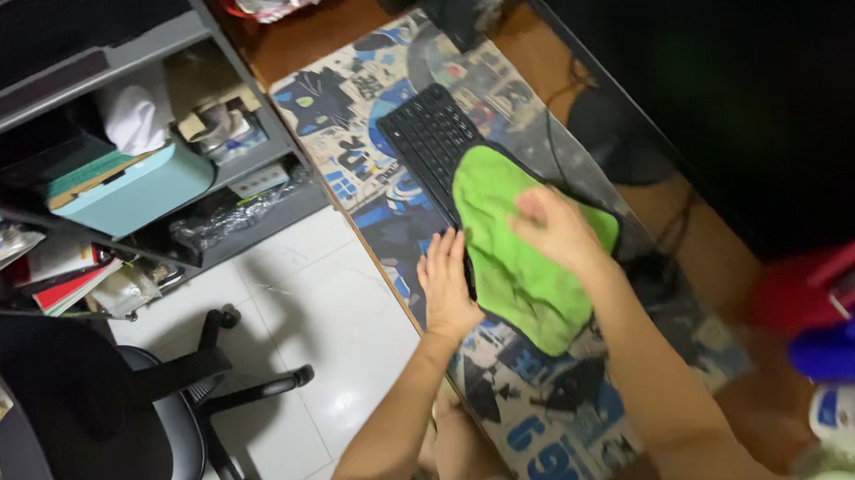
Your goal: The person wipes a computer keyboard, mouse, monitor, and desk surface using a green microfiber cloth. They move the keyboard and mouse aside to clean underneath, then wipe the monitor screen and surrounding desk area.
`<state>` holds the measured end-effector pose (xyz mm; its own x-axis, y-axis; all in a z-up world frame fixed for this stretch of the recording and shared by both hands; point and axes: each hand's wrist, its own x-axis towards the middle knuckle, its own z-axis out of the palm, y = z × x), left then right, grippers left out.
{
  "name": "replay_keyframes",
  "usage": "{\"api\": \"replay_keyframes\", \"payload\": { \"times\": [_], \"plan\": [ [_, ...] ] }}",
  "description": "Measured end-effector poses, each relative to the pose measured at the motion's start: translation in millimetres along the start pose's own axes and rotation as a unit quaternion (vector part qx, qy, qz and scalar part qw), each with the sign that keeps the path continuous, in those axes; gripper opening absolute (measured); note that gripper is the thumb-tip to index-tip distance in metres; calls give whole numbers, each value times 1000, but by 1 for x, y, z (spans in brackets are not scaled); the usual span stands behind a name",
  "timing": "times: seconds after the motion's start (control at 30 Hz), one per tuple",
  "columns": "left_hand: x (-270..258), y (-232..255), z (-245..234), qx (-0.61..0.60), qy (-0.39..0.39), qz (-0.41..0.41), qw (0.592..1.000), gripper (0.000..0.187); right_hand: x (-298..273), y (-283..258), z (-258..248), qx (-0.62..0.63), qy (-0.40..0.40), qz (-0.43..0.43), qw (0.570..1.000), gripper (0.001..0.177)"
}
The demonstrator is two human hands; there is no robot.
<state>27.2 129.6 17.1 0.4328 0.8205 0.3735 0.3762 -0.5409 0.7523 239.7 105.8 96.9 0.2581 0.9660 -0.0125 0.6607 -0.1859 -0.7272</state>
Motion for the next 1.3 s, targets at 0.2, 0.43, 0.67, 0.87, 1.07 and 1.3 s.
{"api": "replay_keyframes", "payload": {
  "times": [0.2, 0.43, 0.67, 0.87, 1.07, 1.3],
  "plan": [
    [-8, -10, -11, -2, -3, 93, 996, 34, -158, 2, 37, -219, 54, -122, 967, 61],
    [63, -29, -53, -12, -205, 66, 976, 25, -147, 41, -15, 153, -98, 240, 954, 21],
    [134, -39, -1, 69, 206, 12, 976, 66, -19, 56, -67, -199, 202, -46, 958, 55],
    [101, -61, 29, -206, 74, -282, 934, 76, -26, 46, -27, -212, -5, -36, 977, 68],
    [103, -32, 36, -25, -6, -239, 971, 69, -49, 50, -26, -208, -60, 69, 974, 55],
    [91, -26, 41, 10, 105, -133, 985, 53, -49, 8, 6, -263, -114, -160, 944, 58]
  ]
}}
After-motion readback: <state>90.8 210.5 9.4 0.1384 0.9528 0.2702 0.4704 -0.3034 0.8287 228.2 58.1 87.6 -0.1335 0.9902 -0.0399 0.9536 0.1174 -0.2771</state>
